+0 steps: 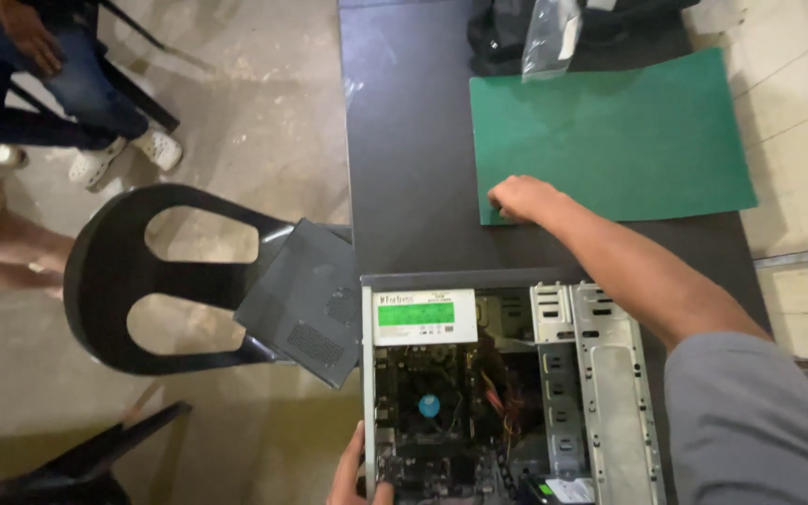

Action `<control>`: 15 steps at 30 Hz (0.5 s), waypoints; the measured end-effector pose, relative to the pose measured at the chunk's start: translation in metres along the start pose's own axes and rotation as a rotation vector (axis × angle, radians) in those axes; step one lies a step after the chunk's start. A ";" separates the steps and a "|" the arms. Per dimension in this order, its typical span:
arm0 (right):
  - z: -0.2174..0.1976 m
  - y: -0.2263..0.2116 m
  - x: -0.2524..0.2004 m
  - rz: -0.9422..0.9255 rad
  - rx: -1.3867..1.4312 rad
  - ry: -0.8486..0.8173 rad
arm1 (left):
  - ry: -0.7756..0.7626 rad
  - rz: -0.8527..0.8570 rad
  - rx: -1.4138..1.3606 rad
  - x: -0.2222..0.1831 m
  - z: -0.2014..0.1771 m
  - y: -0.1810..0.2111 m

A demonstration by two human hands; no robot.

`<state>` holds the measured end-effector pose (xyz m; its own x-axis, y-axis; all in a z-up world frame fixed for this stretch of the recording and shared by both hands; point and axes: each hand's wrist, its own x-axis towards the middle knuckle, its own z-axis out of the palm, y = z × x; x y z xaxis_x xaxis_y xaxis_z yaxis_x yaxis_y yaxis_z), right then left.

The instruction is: Connecting internal components and sliding the side panel onto a desktop computer chassis to close it.

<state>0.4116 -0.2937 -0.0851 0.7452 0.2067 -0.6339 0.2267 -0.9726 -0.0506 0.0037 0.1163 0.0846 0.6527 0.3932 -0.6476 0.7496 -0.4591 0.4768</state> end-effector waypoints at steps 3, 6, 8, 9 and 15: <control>-0.011 -0.014 -0.016 0.042 0.018 -0.035 | 0.119 0.115 -0.271 0.000 0.011 -0.010; 0.024 0.032 0.026 -0.045 0.034 0.092 | 0.025 -0.016 -0.163 -0.004 -0.001 0.006; -0.020 0.029 -0.035 0.019 0.451 0.235 | 0.079 0.062 -0.225 0.005 0.012 -0.015; -0.045 0.027 -0.064 0.073 0.864 0.386 | 0.147 0.138 -0.295 0.010 0.019 -0.025; -0.022 0.096 -0.157 0.302 1.161 0.414 | 0.095 0.107 -0.210 0.011 0.014 -0.025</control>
<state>0.3302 -0.4167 0.0268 0.8582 -0.2252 -0.4613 -0.5108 -0.4638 -0.7239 -0.0090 0.1209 0.0573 0.7295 0.4287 -0.5331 0.6757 -0.3302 0.6591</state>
